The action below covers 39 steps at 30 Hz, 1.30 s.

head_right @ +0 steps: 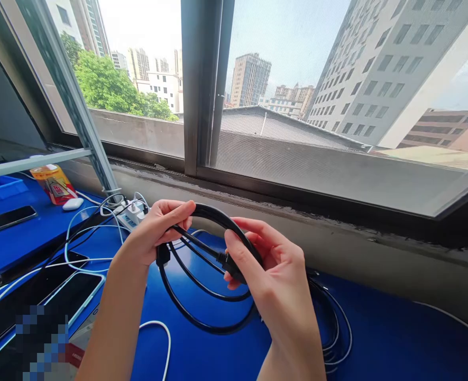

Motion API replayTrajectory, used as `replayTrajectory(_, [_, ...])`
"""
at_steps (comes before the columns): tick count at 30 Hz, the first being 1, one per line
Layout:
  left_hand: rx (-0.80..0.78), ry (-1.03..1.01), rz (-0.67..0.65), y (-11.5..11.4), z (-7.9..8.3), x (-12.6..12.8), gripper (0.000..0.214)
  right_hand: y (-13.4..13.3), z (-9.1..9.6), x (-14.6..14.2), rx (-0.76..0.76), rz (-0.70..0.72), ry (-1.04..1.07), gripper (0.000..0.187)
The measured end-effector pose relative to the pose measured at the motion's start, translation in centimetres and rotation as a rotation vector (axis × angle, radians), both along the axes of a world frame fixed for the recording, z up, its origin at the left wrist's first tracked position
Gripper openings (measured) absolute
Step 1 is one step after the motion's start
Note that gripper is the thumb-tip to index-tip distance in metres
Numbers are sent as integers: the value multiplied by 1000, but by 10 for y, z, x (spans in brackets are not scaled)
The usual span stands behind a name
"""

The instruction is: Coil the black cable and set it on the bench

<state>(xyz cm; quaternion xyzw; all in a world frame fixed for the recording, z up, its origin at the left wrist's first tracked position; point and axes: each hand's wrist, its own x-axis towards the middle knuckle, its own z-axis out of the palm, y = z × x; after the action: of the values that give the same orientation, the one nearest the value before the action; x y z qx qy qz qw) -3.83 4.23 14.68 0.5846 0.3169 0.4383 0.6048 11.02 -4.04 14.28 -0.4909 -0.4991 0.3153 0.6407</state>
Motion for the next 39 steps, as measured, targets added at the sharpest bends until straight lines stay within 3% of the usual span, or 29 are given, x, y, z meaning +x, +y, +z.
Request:
replayTrajectory(5, [18,-30,107,0,0,0,49,1,2,-6,34,-34,-11,22])
replayTrajectory(10, [79,-108,176,-1,-1,1,43,1,-3,-5,141,-191,-63,20])
replayTrajectory(15, [99,-142,181,2,-3,2,41,7,-7,1,139,-328,-67,26])
replayTrajectory(24, [29,-157,67,1,-2,-3,52,-6,1,-4,41,37,81,22])
replayTrajectory(30, [-25,-150,152,1,0,-3,35,-2,-5,-6,155,-47,-219,56])
replayTrajectory(34, [-13,-136,151,-1,-1,1,50,2,-7,-6,325,-165,-339,37])
replayTrajectory(39, [14,-118,57,-4,-3,12,45,7,-10,-1,448,-310,-308,7])
